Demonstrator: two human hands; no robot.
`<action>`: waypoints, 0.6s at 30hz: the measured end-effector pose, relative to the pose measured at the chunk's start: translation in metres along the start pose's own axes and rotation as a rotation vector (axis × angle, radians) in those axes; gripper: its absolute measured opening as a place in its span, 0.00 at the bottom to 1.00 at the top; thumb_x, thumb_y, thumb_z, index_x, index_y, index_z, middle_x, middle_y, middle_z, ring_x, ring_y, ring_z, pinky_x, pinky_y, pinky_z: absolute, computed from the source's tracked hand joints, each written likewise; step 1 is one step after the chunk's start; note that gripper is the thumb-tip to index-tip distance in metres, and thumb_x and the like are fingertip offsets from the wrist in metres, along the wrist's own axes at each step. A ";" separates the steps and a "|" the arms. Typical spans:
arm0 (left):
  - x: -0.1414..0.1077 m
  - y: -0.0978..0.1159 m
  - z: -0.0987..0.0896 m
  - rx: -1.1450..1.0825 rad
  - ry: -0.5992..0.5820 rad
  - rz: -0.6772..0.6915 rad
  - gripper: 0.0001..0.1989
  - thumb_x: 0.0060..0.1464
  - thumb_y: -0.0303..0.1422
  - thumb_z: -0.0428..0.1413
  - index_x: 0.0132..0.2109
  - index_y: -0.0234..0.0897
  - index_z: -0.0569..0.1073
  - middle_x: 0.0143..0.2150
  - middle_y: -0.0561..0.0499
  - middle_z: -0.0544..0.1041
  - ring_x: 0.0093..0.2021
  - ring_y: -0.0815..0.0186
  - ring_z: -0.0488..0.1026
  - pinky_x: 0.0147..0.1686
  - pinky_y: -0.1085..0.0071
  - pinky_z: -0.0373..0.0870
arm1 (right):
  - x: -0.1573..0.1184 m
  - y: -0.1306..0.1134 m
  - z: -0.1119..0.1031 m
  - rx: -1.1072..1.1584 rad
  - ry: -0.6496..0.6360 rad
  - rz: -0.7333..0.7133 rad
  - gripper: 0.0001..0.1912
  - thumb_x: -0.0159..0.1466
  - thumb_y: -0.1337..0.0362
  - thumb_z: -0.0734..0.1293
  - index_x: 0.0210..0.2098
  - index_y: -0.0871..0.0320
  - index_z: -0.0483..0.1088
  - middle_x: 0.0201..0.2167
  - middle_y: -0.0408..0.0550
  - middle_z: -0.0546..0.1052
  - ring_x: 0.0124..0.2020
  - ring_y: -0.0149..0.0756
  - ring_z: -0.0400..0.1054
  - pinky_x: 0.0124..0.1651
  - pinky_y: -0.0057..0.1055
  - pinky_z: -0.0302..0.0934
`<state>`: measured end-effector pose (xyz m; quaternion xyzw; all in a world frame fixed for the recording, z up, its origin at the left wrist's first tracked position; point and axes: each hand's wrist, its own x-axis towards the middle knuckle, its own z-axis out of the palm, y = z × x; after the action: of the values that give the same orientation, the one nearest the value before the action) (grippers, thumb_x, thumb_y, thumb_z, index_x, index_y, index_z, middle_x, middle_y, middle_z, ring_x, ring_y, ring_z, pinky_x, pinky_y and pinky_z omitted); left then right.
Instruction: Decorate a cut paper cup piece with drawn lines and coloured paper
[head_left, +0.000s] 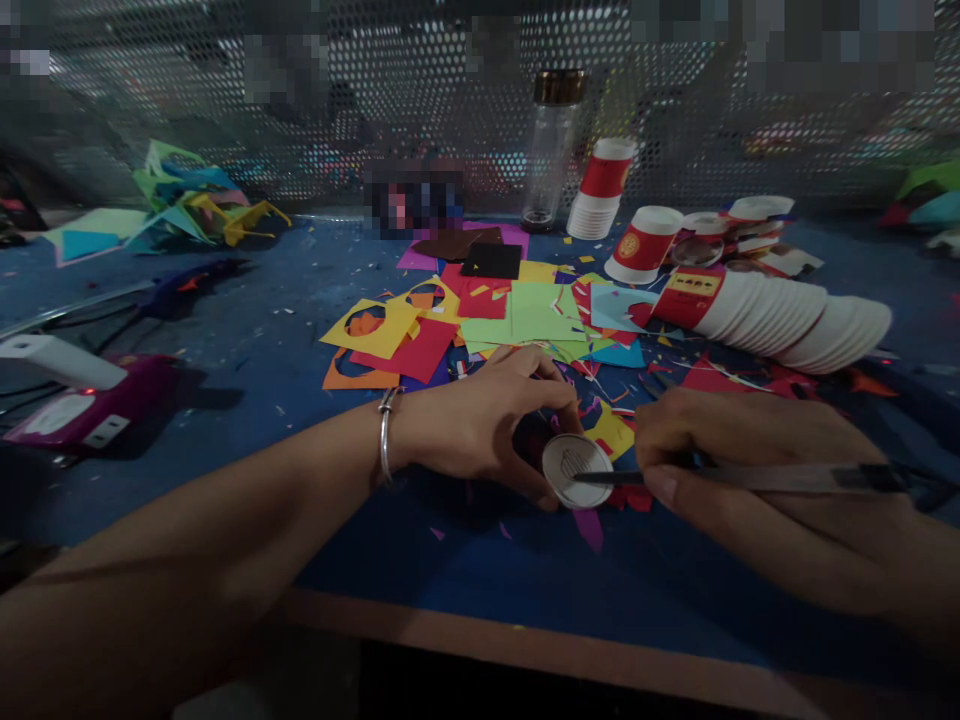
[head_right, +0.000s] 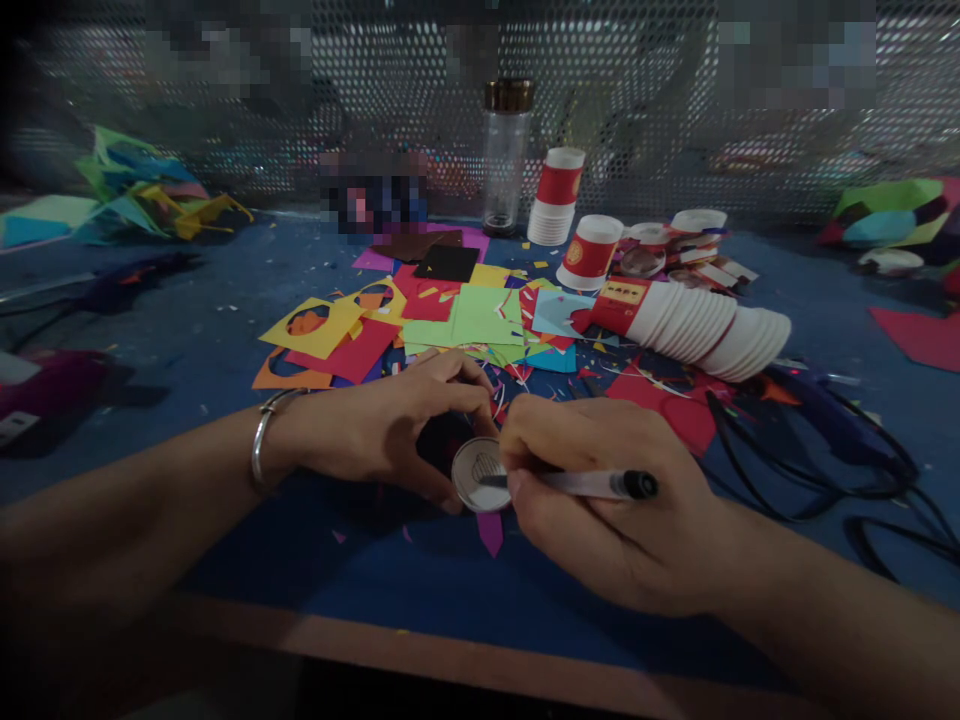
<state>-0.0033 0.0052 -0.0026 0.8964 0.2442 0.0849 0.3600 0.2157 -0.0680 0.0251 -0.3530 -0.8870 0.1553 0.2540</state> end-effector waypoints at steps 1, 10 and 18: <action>0.000 0.000 0.000 -0.001 0.001 0.001 0.25 0.41 0.40 0.72 0.46 0.43 0.75 0.55 0.47 0.64 0.59 0.52 0.61 0.58 0.57 0.63 | 0.001 -0.001 -0.001 -0.011 -0.018 -0.003 0.09 0.62 0.72 0.58 0.28 0.55 0.63 0.21 0.39 0.71 0.18 0.26 0.61 0.20 0.26 0.51; -0.001 0.000 0.000 -0.004 -0.001 -0.018 0.24 0.41 0.39 0.73 0.46 0.43 0.76 0.55 0.46 0.64 0.60 0.51 0.61 0.59 0.55 0.62 | -0.004 0.004 0.003 0.025 0.029 0.015 0.09 0.63 0.71 0.59 0.28 0.53 0.63 0.21 0.39 0.71 0.17 0.28 0.60 0.20 0.29 0.51; 0.001 0.000 0.001 0.006 0.004 -0.014 0.24 0.41 0.40 0.72 0.45 0.44 0.75 0.55 0.47 0.64 0.60 0.51 0.61 0.59 0.56 0.61 | -0.004 0.005 0.006 0.042 0.040 -0.009 0.08 0.64 0.72 0.59 0.30 0.54 0.63 0.23 0.39 0.72 0.20 0.26 0.63 0.21 0.27 0.51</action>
<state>-0.0025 0.0051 -0.0032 0.8956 0.2512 0.0834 0.3576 0.2176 -0.0675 0.0162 -0.3466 -0.8799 0.1654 0.2799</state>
